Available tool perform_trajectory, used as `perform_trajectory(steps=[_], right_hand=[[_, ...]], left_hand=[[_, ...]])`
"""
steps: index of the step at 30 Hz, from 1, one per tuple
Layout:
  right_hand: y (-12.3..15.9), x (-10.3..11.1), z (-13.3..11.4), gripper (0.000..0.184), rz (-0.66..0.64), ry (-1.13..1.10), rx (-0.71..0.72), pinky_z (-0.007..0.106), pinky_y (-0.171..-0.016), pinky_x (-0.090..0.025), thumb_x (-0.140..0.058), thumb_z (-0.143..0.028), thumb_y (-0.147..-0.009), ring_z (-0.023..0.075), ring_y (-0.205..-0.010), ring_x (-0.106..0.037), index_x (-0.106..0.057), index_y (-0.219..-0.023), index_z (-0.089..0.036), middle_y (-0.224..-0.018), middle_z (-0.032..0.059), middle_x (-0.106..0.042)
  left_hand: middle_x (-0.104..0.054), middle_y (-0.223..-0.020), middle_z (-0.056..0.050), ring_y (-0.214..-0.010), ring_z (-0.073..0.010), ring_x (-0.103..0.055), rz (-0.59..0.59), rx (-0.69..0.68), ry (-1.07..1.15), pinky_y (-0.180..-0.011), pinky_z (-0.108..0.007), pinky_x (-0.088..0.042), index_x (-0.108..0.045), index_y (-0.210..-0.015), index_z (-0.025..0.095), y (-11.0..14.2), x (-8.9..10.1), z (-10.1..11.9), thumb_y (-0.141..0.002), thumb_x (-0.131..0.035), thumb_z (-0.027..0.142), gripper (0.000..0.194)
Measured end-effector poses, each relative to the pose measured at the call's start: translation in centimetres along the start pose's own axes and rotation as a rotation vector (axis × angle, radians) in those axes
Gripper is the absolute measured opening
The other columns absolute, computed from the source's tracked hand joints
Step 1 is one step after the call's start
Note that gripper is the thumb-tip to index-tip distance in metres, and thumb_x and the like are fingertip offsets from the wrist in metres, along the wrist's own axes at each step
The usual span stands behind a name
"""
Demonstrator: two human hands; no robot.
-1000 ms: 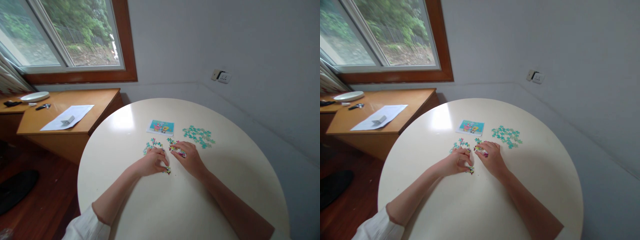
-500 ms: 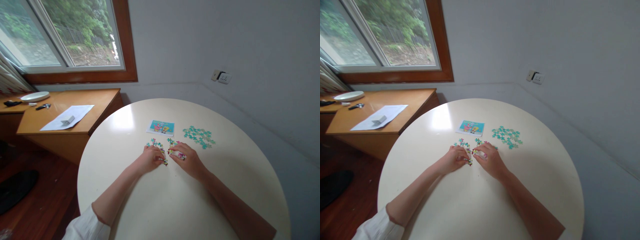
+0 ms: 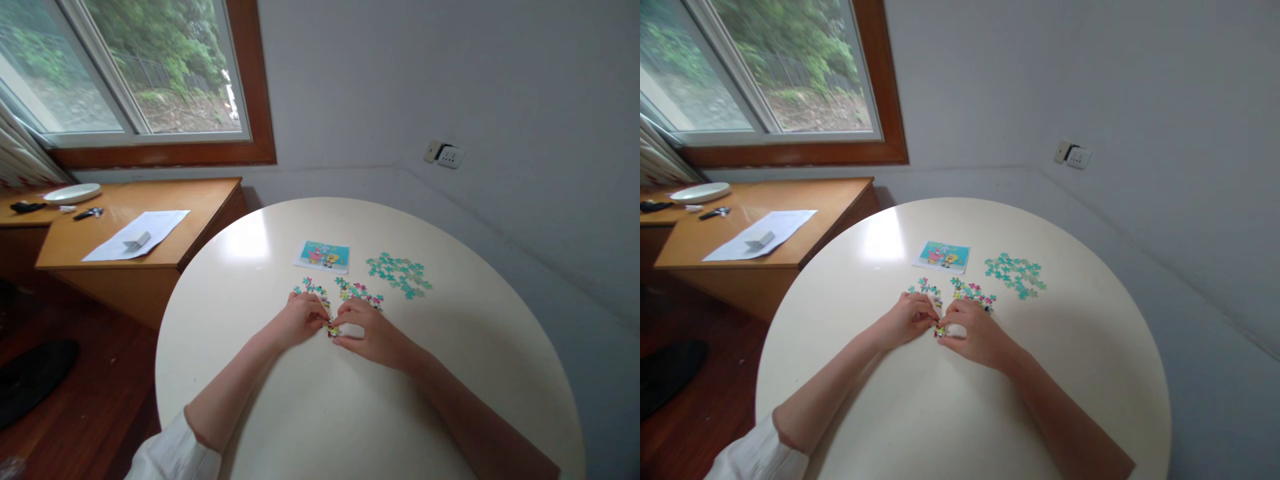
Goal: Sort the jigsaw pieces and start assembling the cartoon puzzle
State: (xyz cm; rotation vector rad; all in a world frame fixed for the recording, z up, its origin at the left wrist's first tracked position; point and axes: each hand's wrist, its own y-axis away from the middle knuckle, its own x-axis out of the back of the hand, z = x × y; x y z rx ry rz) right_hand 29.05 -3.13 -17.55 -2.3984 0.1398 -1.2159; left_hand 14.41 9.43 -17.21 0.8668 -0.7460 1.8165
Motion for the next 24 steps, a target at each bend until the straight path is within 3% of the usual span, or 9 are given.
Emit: perform_trajectory(steps=[24], right_hand=[[0.15, -0.03, 0.30, 0.015, -0.039, 0.059, 0.021, 0.031, -0.075, -0.042, -0.070, -0.015, -0.069, 0.0169, -0.080, -0.053, -0.065, -0.082, -0.020, -0.083, 0.0041, -0.058]], left_hand=[[-0.063, -0.074, -0.001, -0.072, -0.0126, -0.056, 0.001, -0.007, 0.046, -0.074, -0.026, -0.036, -0.068, -0.071, 0.018, -0.04, 0.04, 0.09, -0.072, -0.060, 0.008, 0.012]])
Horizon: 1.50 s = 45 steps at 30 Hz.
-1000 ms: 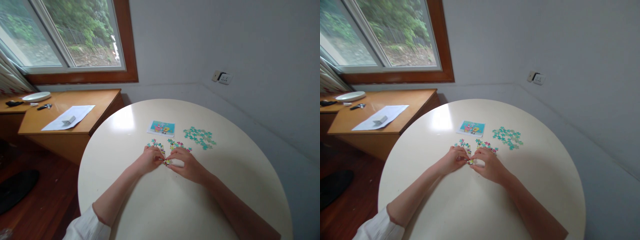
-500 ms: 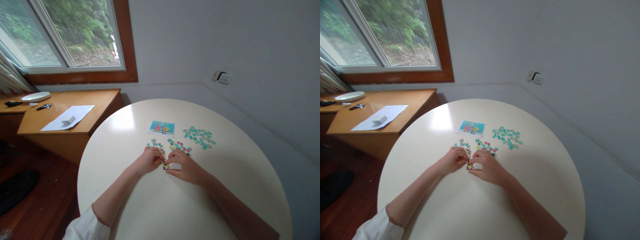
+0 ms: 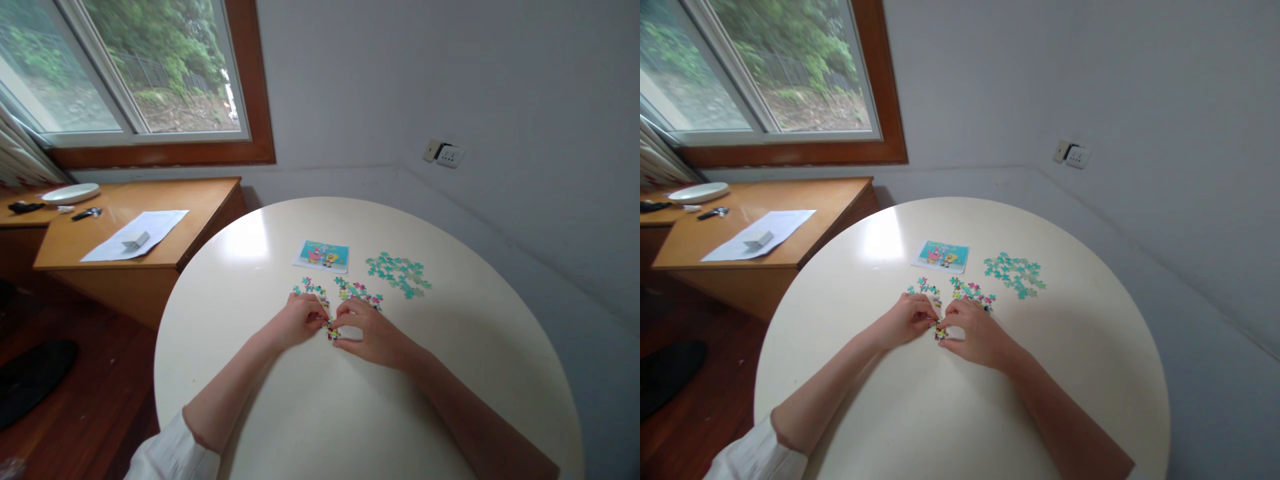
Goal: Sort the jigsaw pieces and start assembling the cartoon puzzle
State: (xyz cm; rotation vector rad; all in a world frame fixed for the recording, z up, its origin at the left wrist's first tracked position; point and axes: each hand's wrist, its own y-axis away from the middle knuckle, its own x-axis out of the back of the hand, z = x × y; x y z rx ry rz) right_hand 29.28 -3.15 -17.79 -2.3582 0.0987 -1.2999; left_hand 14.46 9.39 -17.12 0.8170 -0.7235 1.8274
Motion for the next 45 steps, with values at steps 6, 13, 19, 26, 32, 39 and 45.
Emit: perform_trajectory(steps=[6, 13, 19, 26, 32, 39, 45], right_hand=[[-0.03, -0.09, -0.02, 0.015, 0.000, 0.006, -0.002, 0.032, -0.075, -0.042, -0.070, -0.015, -0.068, 0.0173, -0.082, -0.053, -0.065, -0.082, -0.021, -0.085, 0.0042, -0.058], [-0.04, -0.02, -0.11, 0.017, -0.010, 0.005, -0.009, 0.032, -0.076, -0.042, -0.070, -0.014, -0.067, 0.0176, -0.082, -0.053, -0.065, -0.082, -0.020, -0.085, 0.0046, -0.058], [-0.05, -0.06, -0.16, 0.017, -0.009, 0.006, -0.009, 0.032, -0.077, -0.042, -0.069, -0.014, -0.069, 0.0175, -0.083, -0.053, -0.064, -0.084, -0.020, -0.085, 0.0044, -0.058], [-0.09, -0.10, -0.18, 0.013, -0.008, 0.013, 0.000, 0.031, -0.076, -0.042, -0.068, -0.015, -0.070, 0.0172, -0.081, -0.053, -0.065, -0.082, -0.021, -0.084, 0.0042, -0.058], [-0.18, 0.27, -0.60, 0.010, -0.017, -0.002, 0.005, 0.031, -0.075, -0.042, -0.063, -0.014, -0.075, 0.0169, -0.080, -0.052, -0.065, -0.083, -0.019, -0.084, 0.0054, -0.058], [-0.13, 0.29, -0.57, 0.028, -0.003, -0.007, 0.022, 0.031, -0.077, -0.042, -0.049, 0.002, -0.072, 0.0163, -0.081, -0.052, -0.064, -0.080, -0.020, -0.085, 0.0052, -0.056], [-0.08, 0.21, -0.43, 0.028, -0.014, 0.005, 0.020, 0.032, -0.077, -0.042, -0.048, 0.002, -0.072, 0.0169, -0.080, -0.052, -0.064, -0.080, -0.020, -0.085, 0.0055, -0.057]], left_hand=[[-0.062, -0.073, 0.000, -0.071, -0.0121, -0.055, 0.013, -0.006, 0.002, -0.071, -0.025, -0.036, -0.068, -0.071, 0.018, -0.01, -0.15, -0.24, -0.071, -0.059, 0.009, 0.012], [-0.062, -0.074, 0.000, -0.071, -0.0123, -0.055, -0.001, -0.002, -0.012, -0.075, -0.026, -0.036, -0.067, -0.072, 0.018, 0.05, -0.08, -0.07, -0.071, -0.059, 0.009, 0.013], [-0.062, -0.074, 0.000, -0.071, -0.0122, -0.056, 0.003, 0.014, -0.016, -0.076, -0.027, -0.036, -0.067, -0.071, 0.018, 0.06, -0.04, 0.02, -0.071, -0.059, 0.010, 0.012], [-0.063, -0.074, -0.001, -0.073, -0.0133, -0.056, 0.000, -0.005, -0.008, -0.074, -0.026, -0.037, -0.067, -0.071, 0.018, 0.05, 0.07, 0.07, -0.071, -0.058, 0.010, 0.012], [-0.063, -0.075, -0.001, -0.073, -0.0131, -0.056, 0.000, -0.009, -0.014, -0.076, -0.026, -0.036, -0.067, -0.071, 0.018, 0.05, -0.03, -0.10, -0.072, -0.059, 0.010, 0.012], [-0.063, -0.075, -0.001, -0.073, -0.0129, -0.056, 0.000, -0.014, -0.006, -0.075, -0.025, -0.036, -0.067, -0.071, 0.018, 0.06, 0.00, -0.09, -0.072, -0.059, 0.010, 0.012], [-0.063, -0.074, -0.001, -0.072, -0.0129, -0.056, -0.008, -0.005, -0.009, -0.075, -0.026, -0.036, -0.067, -0.072, 0.018, 0.05, 0.03, 0.03, -0.073, -0.058, 0.010, 0.012]])
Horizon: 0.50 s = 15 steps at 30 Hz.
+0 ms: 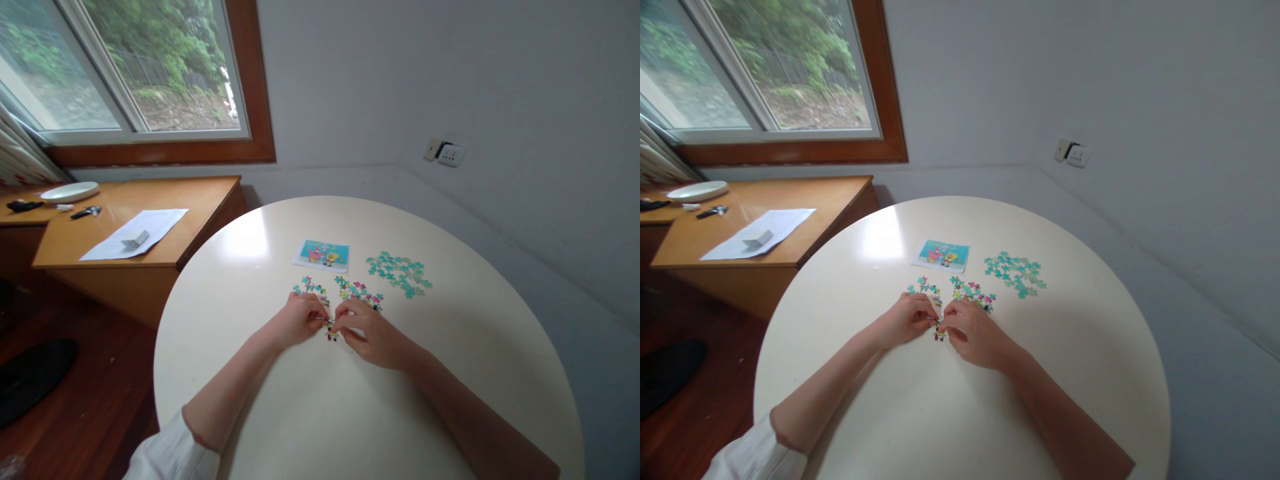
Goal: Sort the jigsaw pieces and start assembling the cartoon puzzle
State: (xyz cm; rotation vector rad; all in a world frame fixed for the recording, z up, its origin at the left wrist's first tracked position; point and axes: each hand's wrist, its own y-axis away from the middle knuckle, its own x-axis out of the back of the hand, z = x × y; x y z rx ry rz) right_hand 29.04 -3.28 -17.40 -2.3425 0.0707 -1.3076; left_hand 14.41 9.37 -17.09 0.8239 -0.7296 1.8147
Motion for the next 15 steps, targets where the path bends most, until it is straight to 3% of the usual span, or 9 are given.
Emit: perform_trajectory(steps=[15], right_hand=[[0.02, -0.23, 0.12, 0.030, 0.018, 0.012, 0.004, 0.034, -0.079, -0.040, -0.046, 0.002, -0.073, 0.0175, -0.084, -0.052, -0.064, -0.080, -0.020, -0.088, 0.0054, -0.057]], left_hand=[[-0.063, -0.075, 0.000, -0.073, -0.0133, -0.056, 0.008, -0.003, -0.014, -0.079, -0.030, -0.033, -0.067, -0.072, 0.019, -0.01, -0.18, -0.29, -0.073, -0.058, 0.012, 0.011]])
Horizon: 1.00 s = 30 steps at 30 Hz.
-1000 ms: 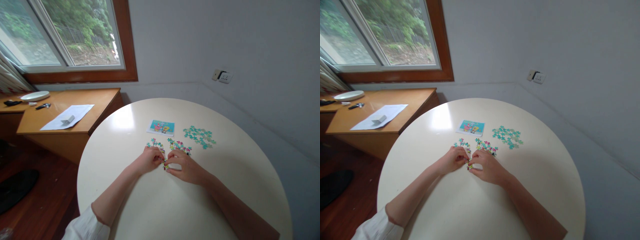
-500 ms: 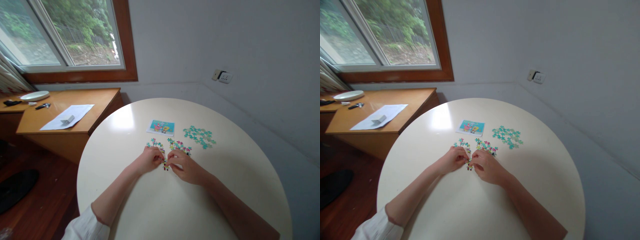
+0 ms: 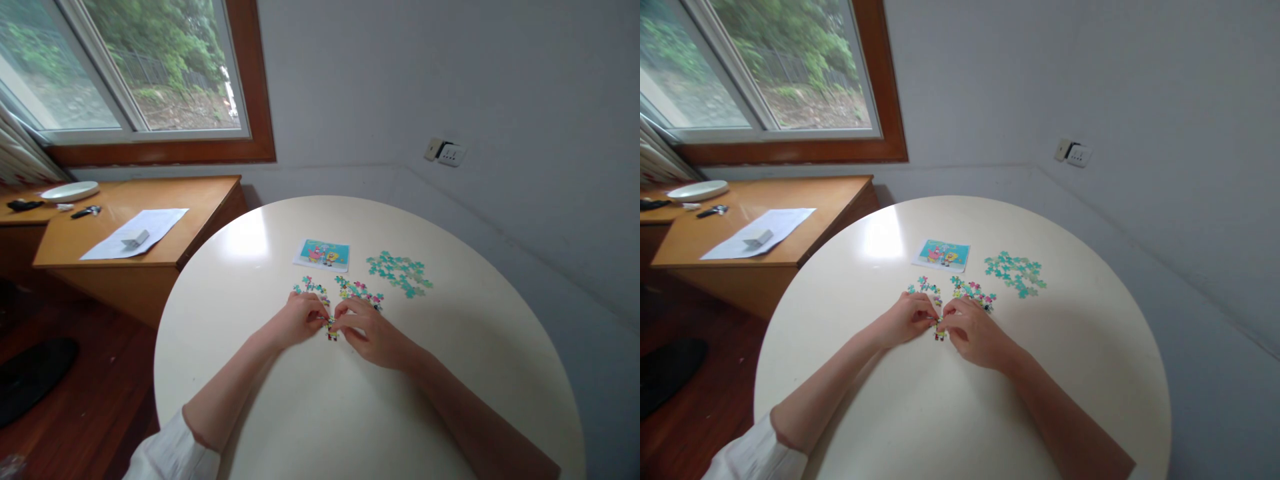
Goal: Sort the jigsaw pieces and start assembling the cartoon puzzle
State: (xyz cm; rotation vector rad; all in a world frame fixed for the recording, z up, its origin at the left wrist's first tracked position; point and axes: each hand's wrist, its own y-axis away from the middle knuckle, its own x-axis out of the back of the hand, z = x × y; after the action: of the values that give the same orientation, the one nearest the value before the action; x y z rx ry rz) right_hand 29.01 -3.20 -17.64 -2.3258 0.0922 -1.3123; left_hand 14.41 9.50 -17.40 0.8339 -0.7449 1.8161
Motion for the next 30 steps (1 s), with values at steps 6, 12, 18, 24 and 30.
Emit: perform_trajectory(steps=[6, 12, 18, 24, 30], right_hand=[[0.1, 0.1, 0.0, 0.029, -0.008, 0.006, -0.011, 0.034, -0.080, -0.040, -0.047, 0.002, -0.072, 0.0174, -0.084, -0.053, -0.064, -0.075, -0.021, -0.088, 0.0046, -0.057], [0.1, 0.0, 0.1, 0.030, 0.011, -0.007, 0.000, 0.035, -0.080, -0.041, -0.045, 0.002, -0.072, 0.0173, -0.083, -0.053, -0.064, -0.078, -0.021, -0.088, 0.0050, -0.057], [0.1, -0.1, 0.1, 0.029, 0.011, -0.008, -0.006, 0.037, -0.083, -0.040, -0.046, 0.001, -0.072, 0.0182, -0.086, -0.053, -0.064, -0.079, -0.021, -0.091, 0.0053, -0.058], [0.1, 0.0, 0.0, 0.029, 0.010, -0.014, 0.000, 0.037, -0.084, -0.040, -0.047, 0.002, -0.072, 0.0184, -0.087, -0.053, -0.064, -0.079, -0.021, -0.091, 0.0055, -0.058], [0.0, 0.1, -0.2, 0.030, 0.017, -0.016, -0.013, 0.035, -0.082, -0.041, -0.047, 0.002, -0.073, 0.0184, -0.089, -0.052, -0.064, -0.082, -0.021, -0.093, 0.0059, -0.057]], left_hand=[[-0.064, -0.075, -0.002, -0.075, -0.0140, -0.056, -0.007, -0.001, -0.006, -0.079, -0.030, -0.034, -0.067, -0.072, 0.018, 0.0, 0.0, 0.2, -0.075, -0.057, 0.014, 0.010], [-0.062, -0.073, -0.001, -0.073, -0.0133, -0.055, 0.003, 0.006, 0.009, -0.078, -0.029, -0.034, -0.067, -0.071, 0.018, 0.0, 0.2, 0.3, -0.074, -0.058, 0.013, 0.011], [-0.061, -0.072, 0.000, -0.068, -0.0117, -0.054, 0.039, 0.047, 0.016, -0.078, -0.030, -0.034, -0.064, -0.068, 0.017, 0.0, 0.3, 0.8, -0.075, -0.056, 0.014, 0.011], [-0.061, -0.069, 0.000, -0.063, -0.0111, -0.052, 0.281, 0.121, 0.024, -0.072, -0.028, -0.038, -0.063, -0.072, 0.017, -0.1, 0.3, 0.4, -0.077, -0.051, 0.013, 0.013], [-0.059, -0.067, 0.000, -0.060, -0.0110, -0.049, 0.508, 0.167, 0.113, -0.060, -0.024, -0.039, -0.061, -0.077, 0.017, -0.2, 0.0, -0.8, -0.077, -0.048, 0.014, 0.013]])
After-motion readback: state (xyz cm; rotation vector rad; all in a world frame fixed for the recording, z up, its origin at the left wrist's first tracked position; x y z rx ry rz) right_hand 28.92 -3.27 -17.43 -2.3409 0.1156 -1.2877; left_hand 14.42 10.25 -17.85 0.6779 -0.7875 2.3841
